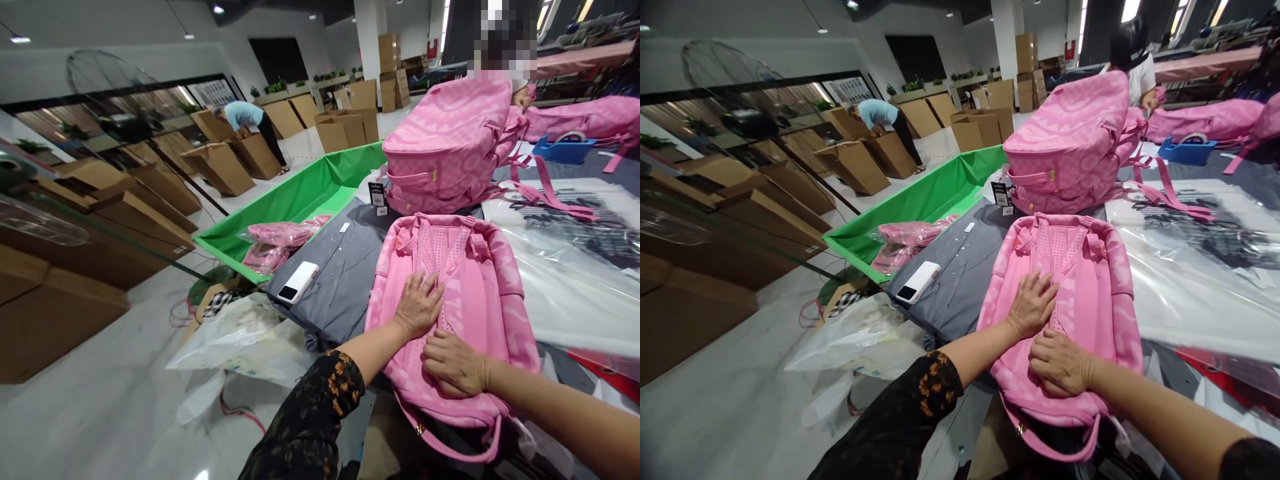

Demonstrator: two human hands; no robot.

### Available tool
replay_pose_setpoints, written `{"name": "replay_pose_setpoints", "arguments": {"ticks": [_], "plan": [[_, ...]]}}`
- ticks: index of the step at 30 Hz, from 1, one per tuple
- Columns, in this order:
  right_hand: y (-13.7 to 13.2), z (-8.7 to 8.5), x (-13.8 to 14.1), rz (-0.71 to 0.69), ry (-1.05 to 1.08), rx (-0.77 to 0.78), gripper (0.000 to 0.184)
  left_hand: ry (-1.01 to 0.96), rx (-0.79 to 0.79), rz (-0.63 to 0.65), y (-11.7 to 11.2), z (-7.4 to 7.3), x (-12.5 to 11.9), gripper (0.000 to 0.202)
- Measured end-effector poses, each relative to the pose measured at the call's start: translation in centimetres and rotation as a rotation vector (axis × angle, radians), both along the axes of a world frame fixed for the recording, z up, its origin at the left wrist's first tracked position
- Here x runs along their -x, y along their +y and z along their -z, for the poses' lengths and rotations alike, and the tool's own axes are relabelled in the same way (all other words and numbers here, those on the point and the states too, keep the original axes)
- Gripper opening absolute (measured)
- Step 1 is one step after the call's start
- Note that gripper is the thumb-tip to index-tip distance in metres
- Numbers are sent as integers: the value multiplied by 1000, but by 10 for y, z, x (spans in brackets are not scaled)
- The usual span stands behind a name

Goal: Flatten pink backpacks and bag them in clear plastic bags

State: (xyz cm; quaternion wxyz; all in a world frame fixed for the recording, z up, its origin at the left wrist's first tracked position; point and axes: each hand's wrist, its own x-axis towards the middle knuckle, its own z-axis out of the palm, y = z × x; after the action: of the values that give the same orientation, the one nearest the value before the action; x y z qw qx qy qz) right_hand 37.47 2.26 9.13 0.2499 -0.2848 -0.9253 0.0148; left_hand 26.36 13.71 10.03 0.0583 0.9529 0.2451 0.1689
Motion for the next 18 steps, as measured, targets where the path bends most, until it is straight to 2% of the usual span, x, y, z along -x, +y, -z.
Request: {"name": "replay_pose_setpoints", "arguments": {"ticks": [2,4,7,10,12,14,16,18], "plan": [[-3,-2,1,108,0,-37,17,17,57,-126,-5,-3,-1,55],[-14,-10,9,205,9,-117,18,58,132,-156,-15,-8,2,64],[-48,-20,27,361,-12,-215,23,106,236,-97,-43,-11,14,68],[-77,-19,26,456,-47,-196,33,115,352,-34,-82,-6,31,67],[-77,-15,2,606,-36,-242,38,87,432,3,-104,-3,42,72],[-62,-11,-34,874,-40,-249,42,65,524,5,-117,-4,52,80],[-42,-6,-69,1058,-104,-114,47,79,592,-7,-118,-10,57,85],[-27,1,-91,1102,-140,1,49,130,589,18,-108,-18,54,86]]}}
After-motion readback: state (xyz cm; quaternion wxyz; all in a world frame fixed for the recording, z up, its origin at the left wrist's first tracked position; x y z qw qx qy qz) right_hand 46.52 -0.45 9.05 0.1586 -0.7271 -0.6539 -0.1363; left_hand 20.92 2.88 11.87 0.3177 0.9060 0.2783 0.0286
